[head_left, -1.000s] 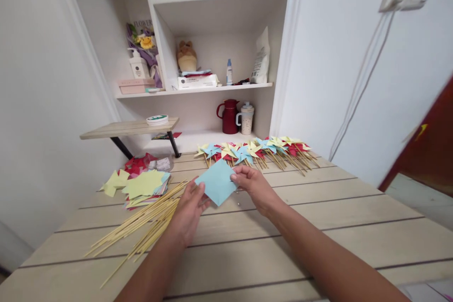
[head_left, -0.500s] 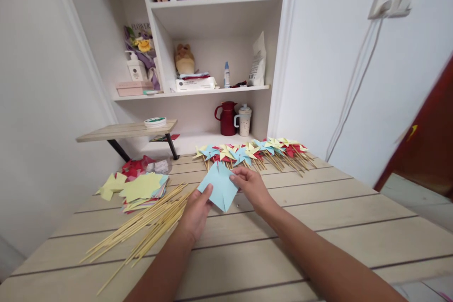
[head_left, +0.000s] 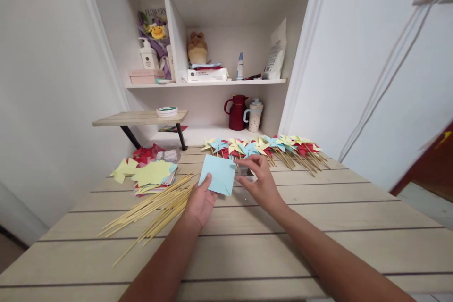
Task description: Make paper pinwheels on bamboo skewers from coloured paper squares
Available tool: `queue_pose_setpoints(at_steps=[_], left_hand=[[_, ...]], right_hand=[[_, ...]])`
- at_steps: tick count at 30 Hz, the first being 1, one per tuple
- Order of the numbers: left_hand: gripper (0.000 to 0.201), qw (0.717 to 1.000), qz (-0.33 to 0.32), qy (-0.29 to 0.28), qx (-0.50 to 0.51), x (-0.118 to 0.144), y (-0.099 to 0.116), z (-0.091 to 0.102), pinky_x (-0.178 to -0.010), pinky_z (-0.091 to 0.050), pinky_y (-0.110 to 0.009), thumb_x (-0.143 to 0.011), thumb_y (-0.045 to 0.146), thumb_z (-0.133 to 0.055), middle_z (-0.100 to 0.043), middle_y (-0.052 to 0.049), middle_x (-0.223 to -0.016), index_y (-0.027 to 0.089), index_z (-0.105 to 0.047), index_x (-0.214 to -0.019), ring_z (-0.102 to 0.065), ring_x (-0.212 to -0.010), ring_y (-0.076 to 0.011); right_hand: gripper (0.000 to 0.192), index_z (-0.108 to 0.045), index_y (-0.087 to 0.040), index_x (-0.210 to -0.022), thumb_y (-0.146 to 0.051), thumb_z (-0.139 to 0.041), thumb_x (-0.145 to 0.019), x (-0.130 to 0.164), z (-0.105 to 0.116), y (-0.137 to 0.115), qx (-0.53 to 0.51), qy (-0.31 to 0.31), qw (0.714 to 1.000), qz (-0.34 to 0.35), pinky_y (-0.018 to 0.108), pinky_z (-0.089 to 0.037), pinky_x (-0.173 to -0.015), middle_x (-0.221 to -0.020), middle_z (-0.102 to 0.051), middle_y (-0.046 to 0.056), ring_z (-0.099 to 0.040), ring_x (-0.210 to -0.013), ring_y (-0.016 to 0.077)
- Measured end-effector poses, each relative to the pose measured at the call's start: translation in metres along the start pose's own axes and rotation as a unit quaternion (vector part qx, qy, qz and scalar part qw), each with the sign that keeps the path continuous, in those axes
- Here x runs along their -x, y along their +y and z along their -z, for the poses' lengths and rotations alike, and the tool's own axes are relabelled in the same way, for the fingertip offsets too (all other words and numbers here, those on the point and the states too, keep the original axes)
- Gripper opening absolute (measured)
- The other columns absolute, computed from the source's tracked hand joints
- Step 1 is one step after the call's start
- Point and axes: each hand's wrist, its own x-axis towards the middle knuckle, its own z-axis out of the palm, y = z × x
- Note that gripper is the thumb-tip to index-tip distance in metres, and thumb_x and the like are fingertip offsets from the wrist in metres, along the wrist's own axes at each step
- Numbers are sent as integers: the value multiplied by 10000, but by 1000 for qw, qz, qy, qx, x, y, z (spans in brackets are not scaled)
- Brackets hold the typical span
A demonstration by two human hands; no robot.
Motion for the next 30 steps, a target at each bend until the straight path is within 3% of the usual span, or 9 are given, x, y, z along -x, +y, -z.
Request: queue_pose_setpoints(at_steps=[5, 8, 17, 23, 30], left_hand=[[283, 999, 14, -29, 10, 0, -1, -1, -951, -515, -343, -884, 214, -617, -690, -135, -1210, 121, -648, -1150, -660, -1081, -216], [289, 999, 27, -34, 19, 0, 0, 0, -946, -518, -346, -902, 220, -589, -685, -128, -1222, 123, -639, -1169, -658, -1085, -217], [323, 997, 45, -56, 35, 4, 3, -5, -991, -486, -347, -935, 267, -539, -697, -118, -1199, 126, -618, -1216, -648, -1098, -205], [390, 993, 78, -88, 12, 7, 3, -6, -974, -490, -388, -933, 344, -534, -675, -155, -1228, 107, -608, -1233, -671, -1033, -236], [367, 993, 80, -88, -11, 10, 2, -6, -938, -502, -380, -920, 345, -558, -682, -130, -1219, 144, -621, -1221, -668, -1009, -223]], right_hand=[[235, -743, -298, -973, -151, -671, -804, 6, -7, -2, 61, -54, 994, 68, 420, -472, -833, -962, -468, 55, -508, -928, 231], [292, -743, -289, -983, -97, -655, -781, 9, -11, 2, 91, -90, 990, 60, 414, -468, -795, -929, -479, 51, -508, -881, 225], [470, -705, -303, -1073, 10, -604, -737, 12, -10, -5, 42, -135, 987, 71, 339, -468, -749, -918, -461, 36, -509, -873, 201], [152, -749, -243, -828, -112, -691, -775, 10, -13, -6, -20, -97, 995, -1, 304, -451, -687, -838, -471, 21, -508, -792, 175], [51, -761, -231, -772, -189, -741, -752, 5, -9, -10, -46, -72, 994, -66, 305, -427, -656, -775, -511, 17, -499, -741, 174]])
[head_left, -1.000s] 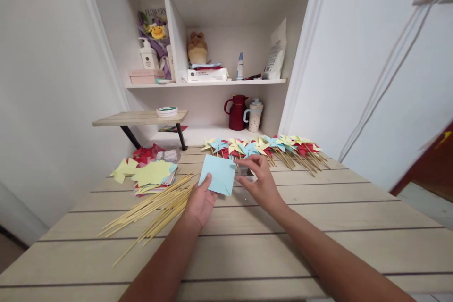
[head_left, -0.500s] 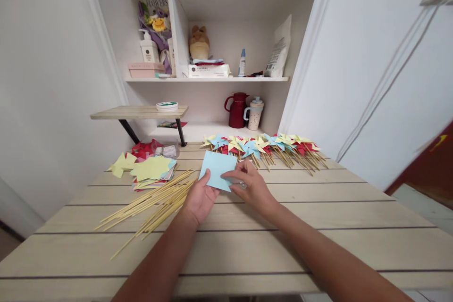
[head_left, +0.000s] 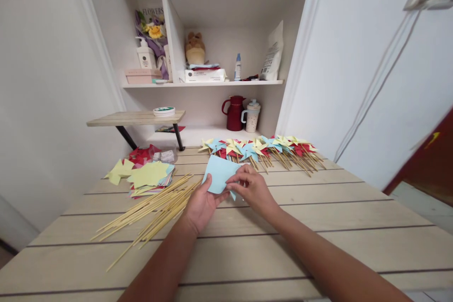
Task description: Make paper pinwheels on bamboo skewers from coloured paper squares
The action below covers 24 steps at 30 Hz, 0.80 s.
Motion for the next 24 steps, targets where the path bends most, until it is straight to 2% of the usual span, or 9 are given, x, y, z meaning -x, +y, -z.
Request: queue_pose_setpoints(at_steps=[7, 12, 18, 24], left_hand=[[340, 1000, 18, -5, -16, 0, -1, 0, -931, -494, -379, -907, 383, -572, -734, -140, -1064, 129, -670, -1111, -697, -892, -212], [387, 999, 11, -25, -29, 0, -2, 0, -1001, -459, -428, -890, 423, -593, -723, -160, -1105, 128, -660, -1132, -685, -996, -251], [419, 994, -48, -65, -74, 2, -7, 1, -1058, -416, -442, -780, 187, -746, -707, -140, -1165, 151, -639, -1183, -640, -1116, -264], [496, 994, -69, -23, -79, 0, -12, 3, -1048, -429, -445, -722, 131, -774, -729, -143, -1109, 145, -636, -1198, -662, -1078, -271]], right_hand=[[90, -723, -203, -694, -199, -679, -772, -1, 2, -6, 23, -9, 999, -26, 305, -412, -638, -715, -518, 14, -498, -713, 176], [91, -705, -193, -669, -201, -665, -750, -1, 2, -7, 25, -5, 998, -49, 300, -401, -629, -711, -514, 15, -496, -714, 178], [113, -689, -184, -646, -203, -655, -752, -2, 2, -7, 22, -4, 998, -56, 303, -408, -651, -741, -531, 20, -508, -721, 175], [107, -676, -195, -641, -194, -672, -747, -1, 2, -4, 32, 0, 999, -40, 299, -417, -636, -720, -534, 14, -501, -706, 174]])
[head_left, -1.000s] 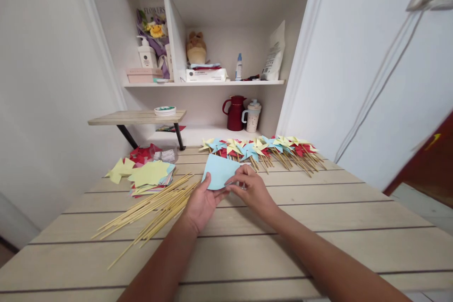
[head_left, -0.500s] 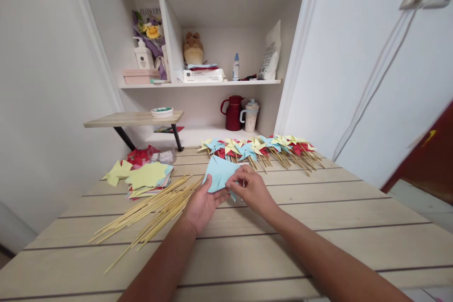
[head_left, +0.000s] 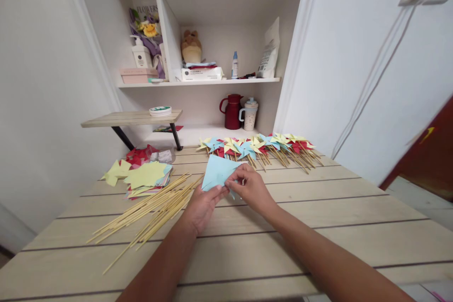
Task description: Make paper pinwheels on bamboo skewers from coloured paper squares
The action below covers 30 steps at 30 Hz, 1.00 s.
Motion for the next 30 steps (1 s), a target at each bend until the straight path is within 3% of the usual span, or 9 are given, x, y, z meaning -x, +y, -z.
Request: queue_pose_setpoints(at_steps=[4, 6, 10, 15, 18, 20, 24, 27, 30], left_hand=[[507, 999, -1, 32, -2, -1, 0, 2, -1039, -440, -460, -713, 119, -778, -739, -137, -1083, 150, -636, -1198, -689, -1015, -264], [512, 999, -6, 49, -2, -1, 1, 3, -1036, -442, -467, -696, 119, -791, -741, -138, -1073, 148, -644, -1185, -693, -1005, -269], [418, 996, -16, 78, -37, 0, 3, 2, -1012, -461, -468, -675, 150, -806, -750, -140, -1033, 130, -693, -1077, -699, -976, -275], [243, 985, -27, 81, -151, 1, 0, -1, -928, -505, -430, -682, 206, -791, -766, -112, -930, 125, -741, -906, -711, -890, -276], [216, 977, -37, 70, -196, 1, -2, -2, -857, -518, -382, -678, 207, -787, -767, -90, -878, 137, -750, -879, -708, -848, -266], [256, 976, -49, 64, -202, 1, -3, -4, -817, -517, -345, -657, 186, -798, -766, -77, -864, 147, -752, -906, -701, -819, -251], [627, 978, -63, 60, -188, 2, -2, -11, -814, -516, -311, -632, 132, -808, -746, -62, -1055, 224, -645, -1231, -690, -891, -225], [837, 982, -61, 50, -174, 2, 2, -14, -834, -518, -328, -665, 166, -802, -739, -71, -1070, 253, -449, -1419, -691, -891, -214], [836, 985, -61, 49, -152, 3, 6, -14, -865, -502, -336, -688, 219, -807, -740, -94, -1047, 225, -420, -1430, -689, -921, -222]], right_hand=[[36, -704, -209, -755, -202, -670, -767, 0, 0, 5, 2, 13, 1000, 25, 326, -457, -673, -790, -539, 27, -522, -730, 181], [145, -714, -232, -914, -218, -667, -778, -1, 3, 7, 3, 35, 999, 41, 357, -487, -734, -892, -539, 45, -545, -787, 192], [416, -626, -272, -1192, -282, -690, -782, -7, 14, 8, 28, 86, 993, 75, 446, -441, -966, -1171, -510, 95, -499, -1141, 272], [558, -573, -249, -1277, -397, -730, -762, -13, 23, 10, 23, 21, 999, 39, 482, -405, -997, -1235, -593, 109, -527, -1162, 292], [577, -593, -231, -1257, -407, -750, -729, -13, 20, 11, 6, -19, 1000, 16, 453, -438, -937, -1180, -651, 103, -575, -1091, 289], [467, -659, -218, -1145, -394, -747, -721, -12, 17, 10, 8, -33, 999, 3, 412, -458, -874, -1082, -692, 85, -602, -1016, 278], [200, -705, -182, -764, -373, -732, -707, -10, 14, 6, 6, -51, 997, -51, 313, -447, -668, -763, -696, 38, -608, -759, 225], [199, -684, -172, -692, -365, -731, -688, -10, 15, 5, -92, -50, 986, -129, 276, -407, -567, -651, -662, 9, -569, -613, 177], [275, -709, -161, -807, -385, -762, -656, -9, 15, 3, -253, -29, 943, -213, 278, -436, -576, -709, -701, 19, -590, -599, 165]])
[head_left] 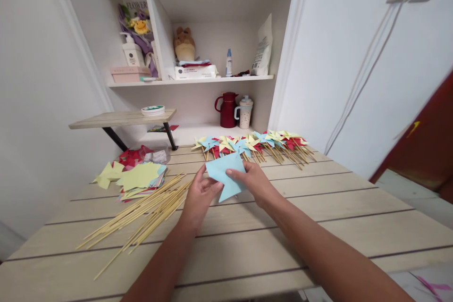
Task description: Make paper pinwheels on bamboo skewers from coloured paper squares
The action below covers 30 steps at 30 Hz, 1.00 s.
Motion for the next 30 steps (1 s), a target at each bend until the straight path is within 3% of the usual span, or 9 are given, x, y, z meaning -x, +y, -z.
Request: queue_pose_setpoints(at_steps=[3, 7, 9, 17, 23, 30], left_hand=[[589, 1000, 7, -26, 7, 0, -1, 2, -907, -477, -331, -707, 277, -800, -724, -117, -1098, 180, -604, -1254, -667, -1005, -239], [336, 999, 40, -23, -26, -1, -7, 5, -822, -488, -336, -733, 416, -759, -757, -94, -860, 136, -734, -917, -686, -828, -237], [335, 999, 42, -8, -33, -3, -11, 7, -780, -483, -330, -734, 462, -744, -743, -73, -765, 139, -735, -820, -671, -769, -231], [358, 997, 46, -1, -59, -6, -14, 13, -695, -446, -292, -690, 502, -756, -704, -47, -703, 149, -695, -701, -616, -692, -201], [396, 996, 55, 13, -75, -4, -13, 10, -665, -439, -289, -654, 534, -760, -664, -29, -647, 146, -691, -692, -583, -641, -185], [391, 994, 45, 44, -86, -3, -9, 9, -637, -417, -264, -670, 522, -754, -652, -18, -639, 144, -657, -644, -542, -613, -150]], right_hand=[[360, -712, -146, -869, -394, -798, -623, 2, -4, 0, -100, 3, 995, -25, 288, -464, -619, -794, -731, 54, -622, -639, 169], [336, -693, -144, -801, -395, -810, -609, 5, -13, 6, -98, -8, 995, -13, 283, -445, -597, -733, -707, 38, -593, -602, 157], [320, -679, -150, -767, -400, -806, -612, 6, -16, 9, -89, -17, 996, -4, 275, -427, -586, -694, -683, 19, -568, -586, 147], [400, -593, -160, -654, -538, -707, -714, 6, -11, 5, -77, -42, 996, 6, 246, -320, -533, -569, -543, -30, -423, -522, 102], [430, -622, -158, -687, -573, -734, -664, 5, -12, 3, -64, -27, 997, -15, 255, -340, -543, -593, -576, -16, -455, -534, 118], [365, -683, -150, -757, -498, -757, -673, 7, -10, 3, -67, -54, 996, -18, 265, -405, -586, -676, -662, 13, -534, -581, 134]])
